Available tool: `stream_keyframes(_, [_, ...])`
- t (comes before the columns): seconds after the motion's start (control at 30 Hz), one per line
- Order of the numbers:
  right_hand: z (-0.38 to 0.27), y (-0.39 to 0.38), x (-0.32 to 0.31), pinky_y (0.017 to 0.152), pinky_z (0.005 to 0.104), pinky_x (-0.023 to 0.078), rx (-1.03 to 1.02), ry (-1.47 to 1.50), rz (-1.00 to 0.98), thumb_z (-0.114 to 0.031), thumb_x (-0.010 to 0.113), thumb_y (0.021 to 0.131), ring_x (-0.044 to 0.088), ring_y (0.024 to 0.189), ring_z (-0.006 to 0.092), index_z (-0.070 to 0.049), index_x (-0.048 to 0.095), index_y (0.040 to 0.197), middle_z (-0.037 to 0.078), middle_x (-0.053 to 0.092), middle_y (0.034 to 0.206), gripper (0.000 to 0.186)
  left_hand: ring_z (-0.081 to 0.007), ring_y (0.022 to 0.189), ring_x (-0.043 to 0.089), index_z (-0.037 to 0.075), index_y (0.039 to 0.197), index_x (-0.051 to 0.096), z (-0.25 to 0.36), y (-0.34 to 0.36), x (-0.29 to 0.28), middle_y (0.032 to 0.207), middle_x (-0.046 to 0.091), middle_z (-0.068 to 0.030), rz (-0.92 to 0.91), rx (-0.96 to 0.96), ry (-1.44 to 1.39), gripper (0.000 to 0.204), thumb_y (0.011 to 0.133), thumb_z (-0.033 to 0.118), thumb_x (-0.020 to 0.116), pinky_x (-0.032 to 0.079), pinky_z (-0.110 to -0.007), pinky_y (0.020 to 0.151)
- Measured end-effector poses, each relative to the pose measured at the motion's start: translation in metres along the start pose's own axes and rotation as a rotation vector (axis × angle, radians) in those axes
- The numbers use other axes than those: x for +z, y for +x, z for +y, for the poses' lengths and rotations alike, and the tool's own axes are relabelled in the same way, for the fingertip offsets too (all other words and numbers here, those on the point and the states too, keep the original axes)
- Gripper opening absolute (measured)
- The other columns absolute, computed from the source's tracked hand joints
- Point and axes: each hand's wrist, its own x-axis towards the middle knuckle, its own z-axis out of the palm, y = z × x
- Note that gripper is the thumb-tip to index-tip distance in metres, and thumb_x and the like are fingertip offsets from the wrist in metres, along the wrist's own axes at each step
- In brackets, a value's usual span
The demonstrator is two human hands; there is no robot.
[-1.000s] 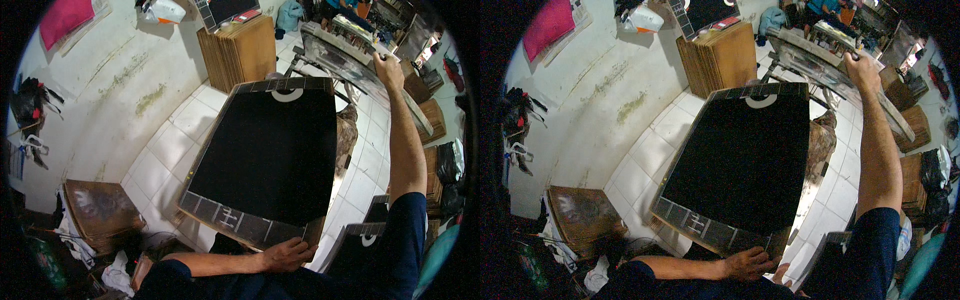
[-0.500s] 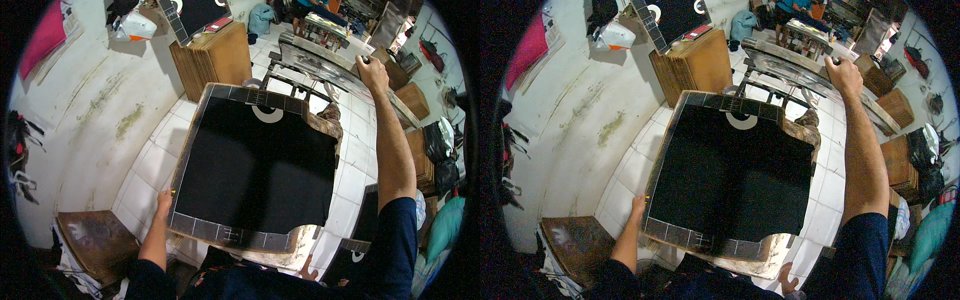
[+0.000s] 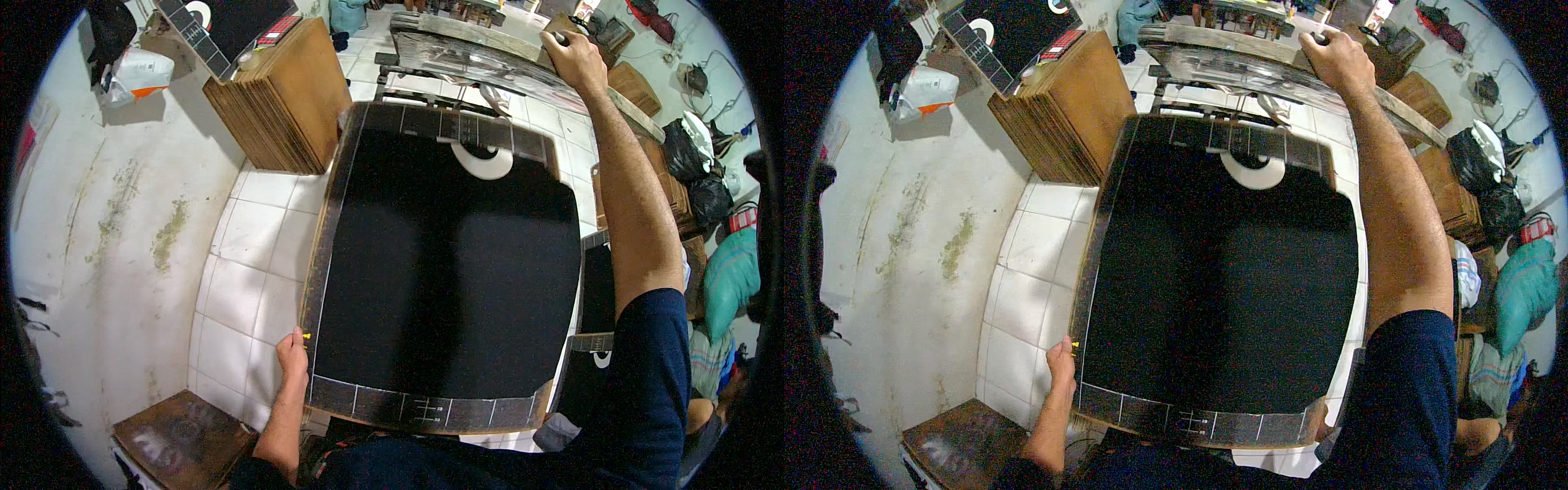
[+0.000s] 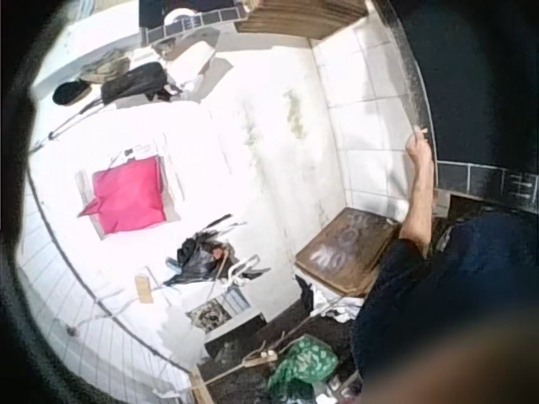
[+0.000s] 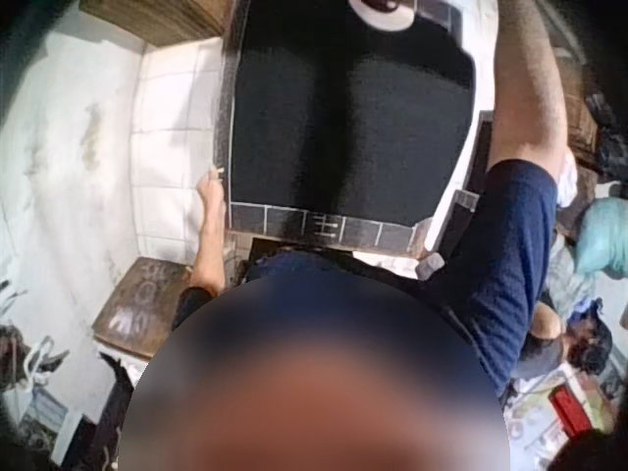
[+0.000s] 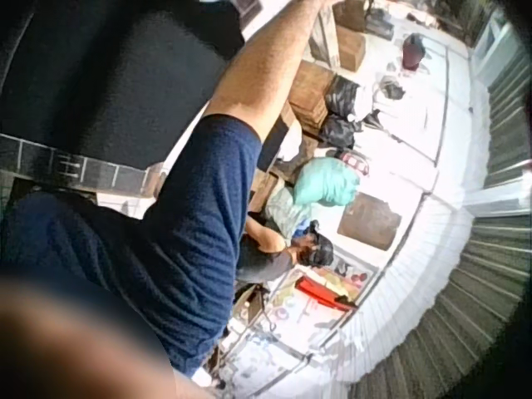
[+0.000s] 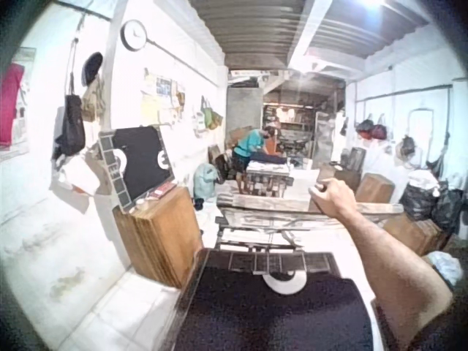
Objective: The person performs screen printing on black t-shirts. They place a screen over a shirt, pull a squeegee across the screen to apply ink, lift the screen, and then place a new shirt on the press. This cycle repeats throughout the clip.
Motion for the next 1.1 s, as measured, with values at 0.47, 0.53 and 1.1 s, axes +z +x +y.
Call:
stream_keyframes(0.47, [-0.003,0.007,-0.006,0.092,0.0489,0.057,0.118,0.085,0.014,-0.057,0.065,0.085,0.072,0.104,0.0407,-0.009,0.08,0.103,0.023,0.075,0.105,0.053,-0.0152,0.074,0.064,0.0,0.091,0.07,-0.02,-0.003,-0.042,0.082,0.072,-0.0063,-0.133,0.151,0.175,0.027,0.089,0.024,0.082,0.052,-0.034,0.069])
stream_keyframes(0.53, [-0.007,0.007,-0.011,0.093,0.0485,0.057,0.113,0.093,0.033,-0.057,0.065,0.085,0.072,0.105,0.0406,-0.009,0.079,0.104,0.023,0.075,0.106,0.054,-0.0149,0.08,0.065,-0.001,0.097,0.07,-0.018,-0.011,-0.038,0.089,0.073,-0.0056,-0.182,0.16,0.256,0.027,0.088,0.021,0.084,0.052,-0.034,0.074])
stream_keyframes(1.1, [-0.006,0.039,-0.013,0.09,0.0472,0.056,0.074,0.104,0.028,-0.061,0.062,0.085,0.072,0.103,0.0408,-0.006,0.079,0.1,0.024,0.075,0.102,0.06,-0.0413,0.089,0.072,-0.001,0.103,0.069,0.016,-0.025,-0.024,0.092,0.075,-0.0208,-0.011,0.186,0.543,0.055,0.072,0.037,0.093,0.054,-0.049,0.082])
